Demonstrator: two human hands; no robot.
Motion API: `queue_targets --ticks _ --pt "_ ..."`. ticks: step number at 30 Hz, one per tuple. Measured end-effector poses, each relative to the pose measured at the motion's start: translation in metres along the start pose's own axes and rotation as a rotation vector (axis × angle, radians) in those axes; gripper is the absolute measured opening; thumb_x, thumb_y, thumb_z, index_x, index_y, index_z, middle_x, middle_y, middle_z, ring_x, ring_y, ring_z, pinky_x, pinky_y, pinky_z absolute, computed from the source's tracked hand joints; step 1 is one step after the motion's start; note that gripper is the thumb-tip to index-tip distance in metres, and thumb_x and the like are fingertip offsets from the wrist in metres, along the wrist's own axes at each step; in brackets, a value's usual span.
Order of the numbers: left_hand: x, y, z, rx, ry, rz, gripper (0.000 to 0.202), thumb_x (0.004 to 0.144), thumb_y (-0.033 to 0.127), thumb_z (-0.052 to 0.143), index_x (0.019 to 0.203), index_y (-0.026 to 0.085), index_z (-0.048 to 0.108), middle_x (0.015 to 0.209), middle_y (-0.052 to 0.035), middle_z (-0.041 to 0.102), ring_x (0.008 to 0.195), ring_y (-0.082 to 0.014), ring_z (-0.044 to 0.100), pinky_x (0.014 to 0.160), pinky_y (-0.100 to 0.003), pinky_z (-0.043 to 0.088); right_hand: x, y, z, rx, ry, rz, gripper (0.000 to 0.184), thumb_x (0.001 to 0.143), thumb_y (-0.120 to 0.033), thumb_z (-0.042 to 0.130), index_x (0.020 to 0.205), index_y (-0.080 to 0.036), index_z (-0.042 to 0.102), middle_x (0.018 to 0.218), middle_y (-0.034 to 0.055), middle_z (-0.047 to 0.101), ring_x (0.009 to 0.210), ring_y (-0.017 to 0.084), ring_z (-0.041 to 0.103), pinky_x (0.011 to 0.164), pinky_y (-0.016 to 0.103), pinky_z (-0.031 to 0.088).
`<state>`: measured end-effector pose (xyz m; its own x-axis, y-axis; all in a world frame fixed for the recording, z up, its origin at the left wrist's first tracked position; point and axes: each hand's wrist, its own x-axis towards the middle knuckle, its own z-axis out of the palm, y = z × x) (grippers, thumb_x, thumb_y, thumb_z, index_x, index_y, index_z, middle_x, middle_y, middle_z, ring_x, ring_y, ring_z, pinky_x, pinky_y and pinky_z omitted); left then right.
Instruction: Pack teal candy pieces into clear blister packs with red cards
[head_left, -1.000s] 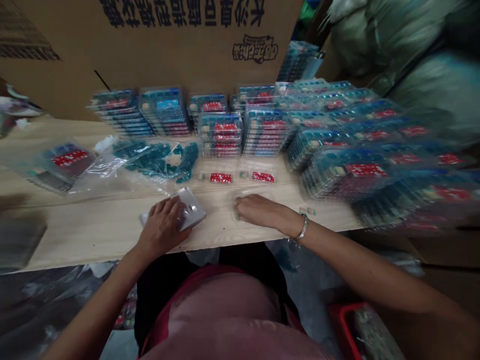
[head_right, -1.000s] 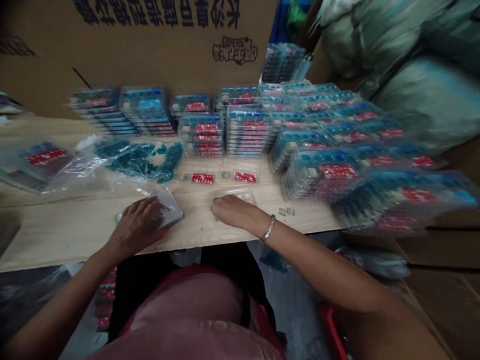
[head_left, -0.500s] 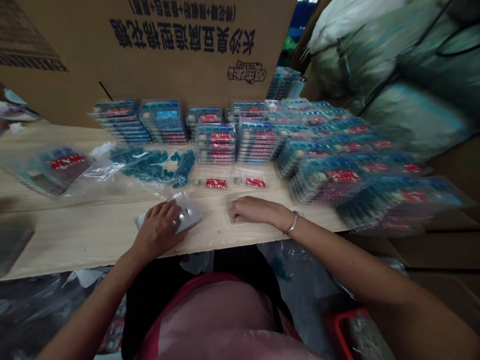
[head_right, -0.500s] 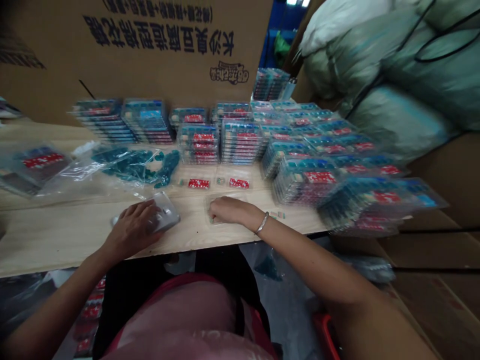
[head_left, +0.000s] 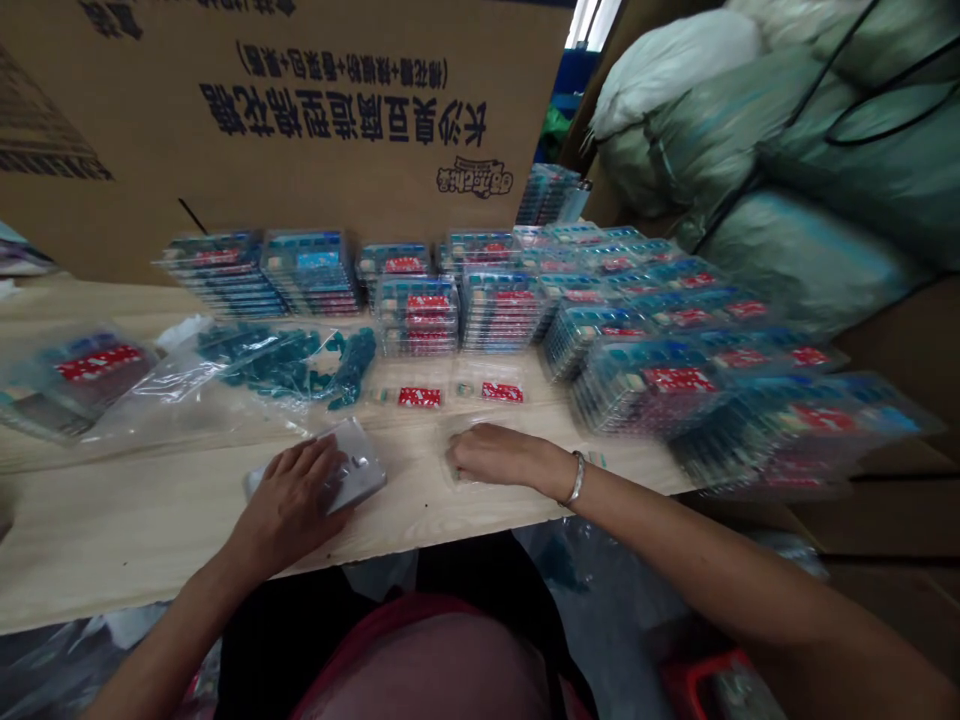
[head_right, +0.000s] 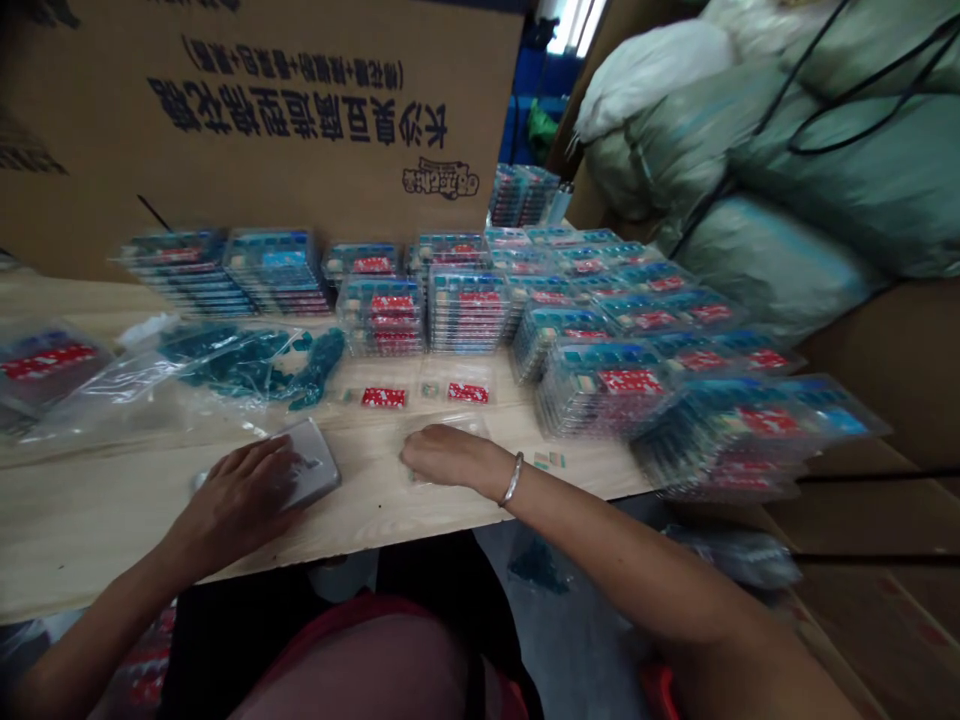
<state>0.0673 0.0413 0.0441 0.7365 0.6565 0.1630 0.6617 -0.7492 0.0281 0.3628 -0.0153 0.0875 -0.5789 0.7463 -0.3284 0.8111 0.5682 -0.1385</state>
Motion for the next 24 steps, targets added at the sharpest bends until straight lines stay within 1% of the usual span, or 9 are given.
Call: queue_targets --ticks 3,5,8,12,16,18,20,23,24 --pt "0.0 -0.007 0.004 -0.037 0.022 0.049 0.048 0.067 0.039 0.064 0.11 0.017 0.058 0.124 -0.0159 0.058 0.114 -0.0346 0.053 0.094 -0.049 0.045 0.0 0.0 -0.002 0.026 -0.018 0.049 0.015 0.082 -0.011 0.054 0.085 -0.008 0.069 0.09 0.0144 0.07 0.076 0.019 0.062 0.062 0.027 0.036" --pt "-0.001 -0.012 0.006 -0.078 0.051 0.086 0.048 0.069 0.04 0.063 0.111 0.017 0.057 0.124 -0.0163 0.058 0.116 -0.034 0.053 0.095 -0.049 0.046 0.0 0.004 -0.002 0.085 -0.016 0.05 0.015 0.081 -0.011 0.054 0.082 -0.011 0.069 0.088 0.0116 0.069 0.074 0.017 0.06 0.062 0.026 0.035" --pt "-0.003 -0.018 0.006 -0.161 0.06 0.134 0.045 0.073 0.042 0.062 0.111 0.018 0.057 0.124 -0.0139 0.059 0.12 -0.0306 0.051 0.1 -0.046 0.045 0.0 0.011 0.006 0.181 0.043 0.018 0.014 0.08 -0.01 0.054 0.079 -0.014 0.067 0.083 0.0062 0.067 0.073 0.015 0.057 0.064 0.024 0.036" --pt "-0.008 -0.019 -0.007 -0.253 -0.025 0.117 0.045 0.073 0.043 0.066 0.11 0.019 0.058 0.123 -0.0117 0.06 0.123 -0.028 0.05 0.1 -0.043 0.048 -0.003 0.014 0.021 0.302 0.151 -0.001 0.013 0.081 -0.008 0.052 0.078 -0.015 0.063 0.081 0.0034 0.061 0.072 0.013 0.054 0.065 0.023 0.036" --pt "-0.01 -0.014 -0.018 -0.303 -0.091 0.072 0.043 0.073 0.037 0.068 0.109 0.016 0.058 0.127 -0.0137 0.059 0.125 -0.0282 0.048 0.101 -0.043 0.047 -0.006 0.01 0.023 0.3 0.142 0.064 0.017 0.086 -0.013 0.05 0.073 -0.016 0.061 0.077 0.0039 0.059 0.071 0.015 0.055 0.065 0.024 0.037" --pt "-0.011 -0.009 -0.018 -0.315 -0.091 0.04 0.042 0.071 0.036 0.07 0.106 0.015 0.059 0.125 -0.0144 0.059 0.123 -0.0288 0.05 0.101 -0.044 0.046 -0.002 0.0 0.02 0.257 0.151 0.115 0.019 0.087 -0.013 0.049 0.072 -0.016 0.061 0.079 0.0053 0.06 0.073 0.017 0.056 0.066 0.026 0.039" --pt "-0.012 -0.003 -0.016 -0.318 -0.069 0.012 0.045 0.069 0.036 0.071 0.107 0.015 0.059 0.124 -0.015 0.06 0.121 -0.0292 0.052 0.101 -0.045 0.046 0.008 -0.02 0.018 0.245 0.223 0.127 0.018 0.088 -0.014 0.047 0.08 -0.016 0.063 0.085 0.0069 0.06 0.081 0.018 0.058 0.07 0.027 0.041" --pt "-0.019 0.001 -0.014 -0.319 -0.021 0.023 0.048 0.07 0.036 0.069 0.111 0.016 0.057 0.123 -0.015 0.061 0.119 -0.0288 0.054 0.101 -0.045 0.046 0.032 -0.061 0.018 0.316 0.358 0.044 0.017 0.088 -0.017 0.05 0.101 -0.018 0.061 0.1 0.0074 0.06 0.093 0.018 0.057 0.078 0.027 0.044" --pt "-0.023 -0.001 -0.014 -0.314 -0.006 0.032 0.048 0.07 0.036 0.069 0.112 0.016 0.056 0.122 -0.0146 0.062 0.118 -0.0284 0.054 0.101 -0.045 0.046 0.04 -0.073 0.018 0.34 0.377 0.016 0.018 0.088 -0.02 0.051 0.104 -0.018 0.06 0.102 0.0071 0.06 0.093 0.018 0.058 0.078 0.027 0.045"
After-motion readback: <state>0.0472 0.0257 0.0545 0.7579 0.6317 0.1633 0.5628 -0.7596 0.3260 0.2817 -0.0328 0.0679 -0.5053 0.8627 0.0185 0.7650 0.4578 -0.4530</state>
